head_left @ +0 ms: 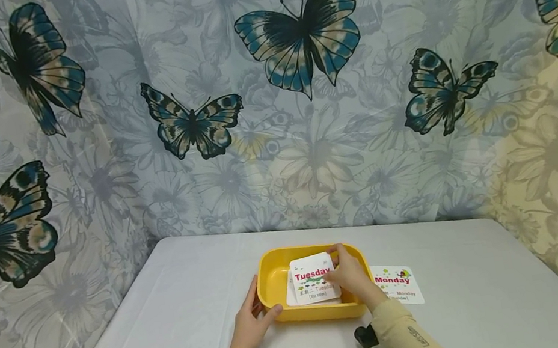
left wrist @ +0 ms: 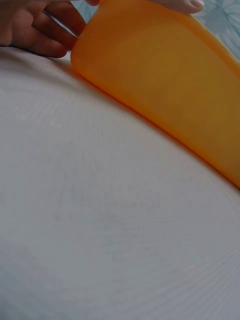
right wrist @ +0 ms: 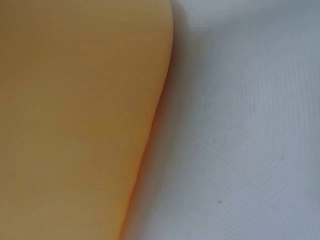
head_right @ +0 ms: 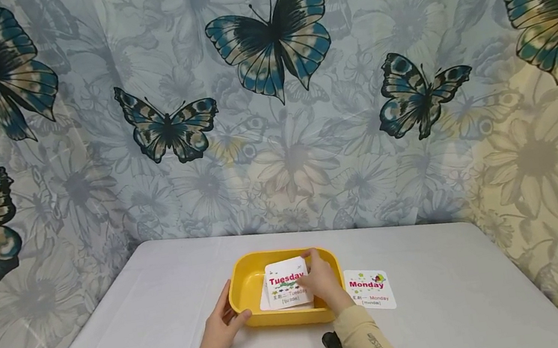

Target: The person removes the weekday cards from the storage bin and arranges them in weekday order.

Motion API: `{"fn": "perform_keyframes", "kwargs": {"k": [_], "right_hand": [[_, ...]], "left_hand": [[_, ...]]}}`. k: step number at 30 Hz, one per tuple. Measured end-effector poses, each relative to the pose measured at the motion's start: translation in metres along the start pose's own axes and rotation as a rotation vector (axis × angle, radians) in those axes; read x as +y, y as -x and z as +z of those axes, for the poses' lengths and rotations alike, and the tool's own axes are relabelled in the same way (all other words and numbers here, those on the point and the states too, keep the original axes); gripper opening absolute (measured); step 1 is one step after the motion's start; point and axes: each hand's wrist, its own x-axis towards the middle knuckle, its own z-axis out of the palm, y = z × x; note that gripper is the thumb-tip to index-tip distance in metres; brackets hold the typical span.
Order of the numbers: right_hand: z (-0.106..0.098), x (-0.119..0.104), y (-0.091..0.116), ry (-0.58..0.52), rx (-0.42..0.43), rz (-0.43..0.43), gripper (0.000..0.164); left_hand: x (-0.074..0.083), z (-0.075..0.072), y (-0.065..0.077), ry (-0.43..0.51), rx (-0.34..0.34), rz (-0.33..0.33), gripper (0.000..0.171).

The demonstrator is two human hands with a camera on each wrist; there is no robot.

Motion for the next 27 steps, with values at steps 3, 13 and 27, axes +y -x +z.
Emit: {"fn": "perform_keyframes", "kwargs": {"k": [3,13,27], "right_hand": [[-0.001,0.001,0.001,-0.049,0.005,-0.035,0.055],[-0.015,0.001,0.008,-0.229,0.03,-0.063,0.053],[-0.045,0.006,0.026,-0.359,0.049,-0.044,0.056]], "left_hand": [[-0.001,0.0,0.0,0.001,-0.003,0.004,0.082],[0.001,0.0,0.001,0.021,-0.008,0.006,0.082],[0.002,-0.002,0.0,0.021,-0.007,-0.012,0.083]]}}
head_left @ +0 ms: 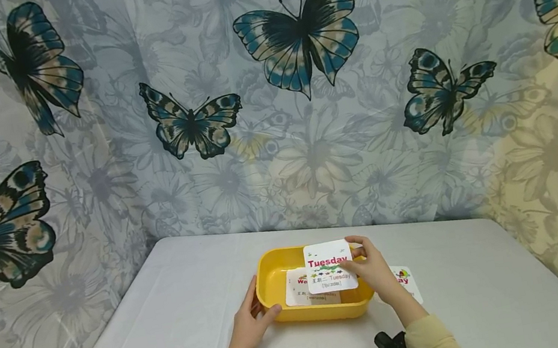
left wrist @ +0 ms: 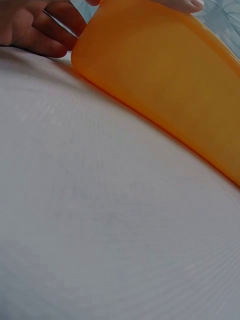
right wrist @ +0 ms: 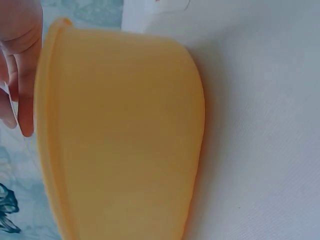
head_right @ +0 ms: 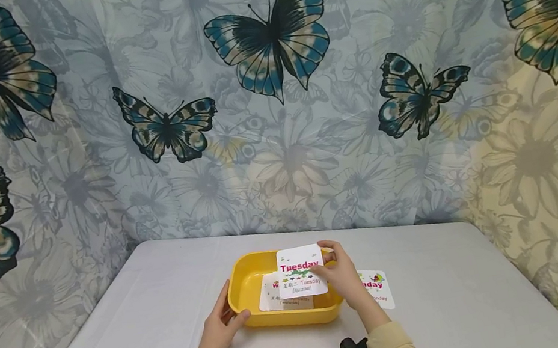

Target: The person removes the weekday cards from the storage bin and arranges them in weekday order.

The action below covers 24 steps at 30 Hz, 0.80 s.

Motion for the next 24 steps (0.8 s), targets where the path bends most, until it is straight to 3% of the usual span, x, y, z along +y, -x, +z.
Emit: {"fn": "perform_keyframes", "kwargs": {"k": [8,24], "right_hand": [[-0.03,0.004,0.008,-0.106,0.054,0.029,0.06],[-0.09,0.032,0.024,-0.144,0.169,0.066,0.064]], "left_hand": [[0.001,0.0,0.0,-0.004,0.004,0.002,0.083],[-0.001,0.0,0.0,-0.01,0.005,0.02,0.083]]}}
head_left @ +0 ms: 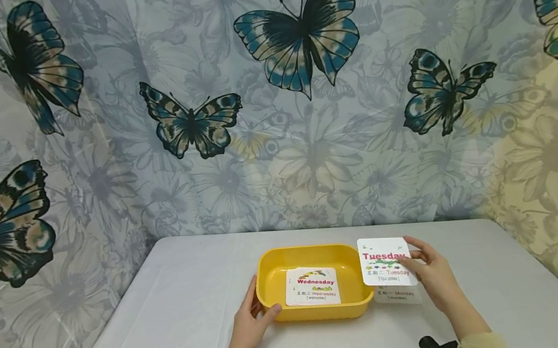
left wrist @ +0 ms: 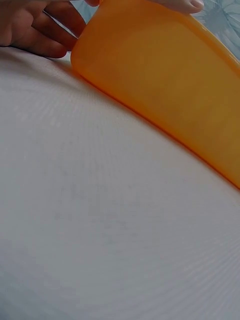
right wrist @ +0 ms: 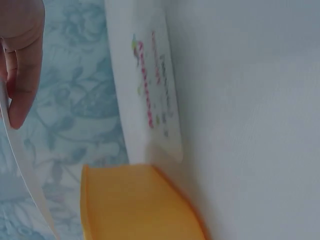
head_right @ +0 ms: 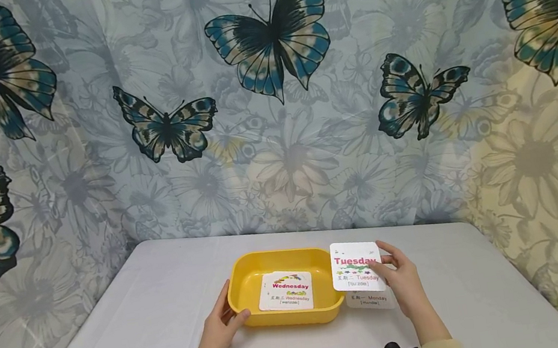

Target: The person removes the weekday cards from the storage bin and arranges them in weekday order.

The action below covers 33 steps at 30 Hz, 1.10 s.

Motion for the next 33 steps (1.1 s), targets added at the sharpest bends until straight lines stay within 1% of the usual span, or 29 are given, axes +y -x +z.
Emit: {"fn": "perform_keyframes", "kwargs": {"k": [2,6,13,21,23,28,33], "right_hand": [[-0.007,0.004,0.0,0.013,0.021,0.016,0.064],[-0.02,0.013,0.001,0.043,0.028,0.05,0.066],[-0.042,0.026,0.001,0.041,0.054,0.125,0.068],[-0.069,0.035,-0.005,0.139,0.11,0.197,0.067],[-0.074,0.038,-0.005,0.172,0.119,0.204,0.067],[-0.085,0.045,-0.008,0.211,0.145,0.229,0.066],[-0.094,0.048,-0.013,0.24,0.151,0.231,0.067]], "left_hand": [[0.0,0.0,0.0,-0.003,0.001,-0.01,0.083],[0.001,-0.001,0.0,-0.003,0.0,-0.017,0.084],[0.001,-0.001,0.0,0.006,-0.003,-0.017,0.084],[0.001,-0.001,0.0,0.007,-0.004,-0.012,0.084],[0.001,-0.001,0.0,0.009,-0.003,-0.019,0.084],[0.001,-0.001,-0.001,0.006,-0.005,-0.018,0.084],[0.0,0.0,0.0,-0.003,-0.001,-0.002,0.083]]}}
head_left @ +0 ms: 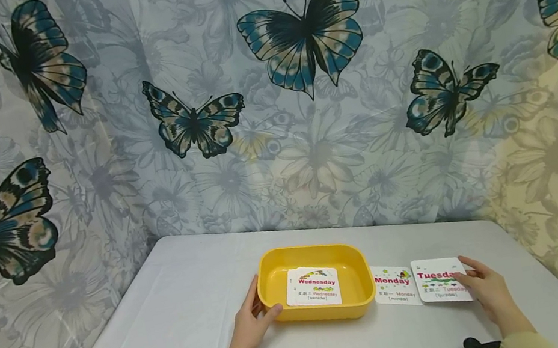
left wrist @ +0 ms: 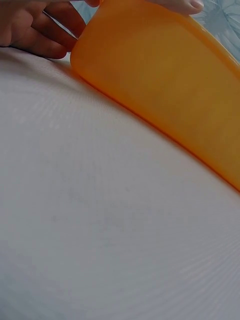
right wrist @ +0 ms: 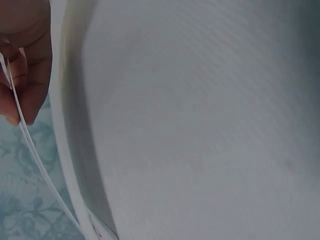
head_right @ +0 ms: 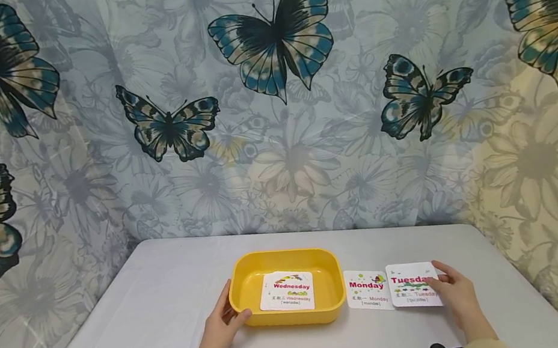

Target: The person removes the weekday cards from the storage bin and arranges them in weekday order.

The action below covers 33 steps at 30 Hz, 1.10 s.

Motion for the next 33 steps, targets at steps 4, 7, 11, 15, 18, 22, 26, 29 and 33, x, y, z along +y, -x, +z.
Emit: {"fn": "perform_keyframes", "kwargs": {"k": [4,7,11,15,18,22,26,29,33], "right_hand": [[-0.005,0.002,-0.004,0.011,-0.013,0.007,0.069],[-0.007,0.003,-0.007,0.016,-0.014,0.019,0.068],[-0.007,0.002,-0.01,0.034,-0.016,0.024,0.068],[-0.006,0.002,-0.011,0.094,-0.011,-0.007,0.064],[-0.005,0.001,-0.012,0.175,-0.009,-0.056,0.062],[-0.001,-0.002,-0.011,0.272,0.001,-0.094,0.059],[0.001,-0.003,-0.011,0.346,0.014,-0.113,0.055],[0.001,-0.002,-0.011,0.383,0.015,-0.128,0.054],[0.002,-0.003,-0.009,0.415,0.008,-0.124,0.054]], "left_hand": [[-0.001,0.0,0.0,0.0,0.0,0.008,0.082],[-0.002,0.001,-0.001,0.002,-0.001,0.003,0.082],[-0.001,0.001,0.0,0.007,-0.001,0.001,0.082],[0.0,0.001,0.0,0.002,0.001,0.005,0.082],[0.0,0.0,0.0,-0.004,0.005,-0.005,0.083],[0.0,0.0,-0.001,-0.011,0.006,-0.016,0.083],[0.023,-0.005,0.006,0.011,-0.014,-0.008,0.083],[0.04,-0.008,0.012,0.028,-0.027,-0.011,0.083],[0.04,-0.008,0.012,0.028,-0.029,-0.012,0.083]]}}
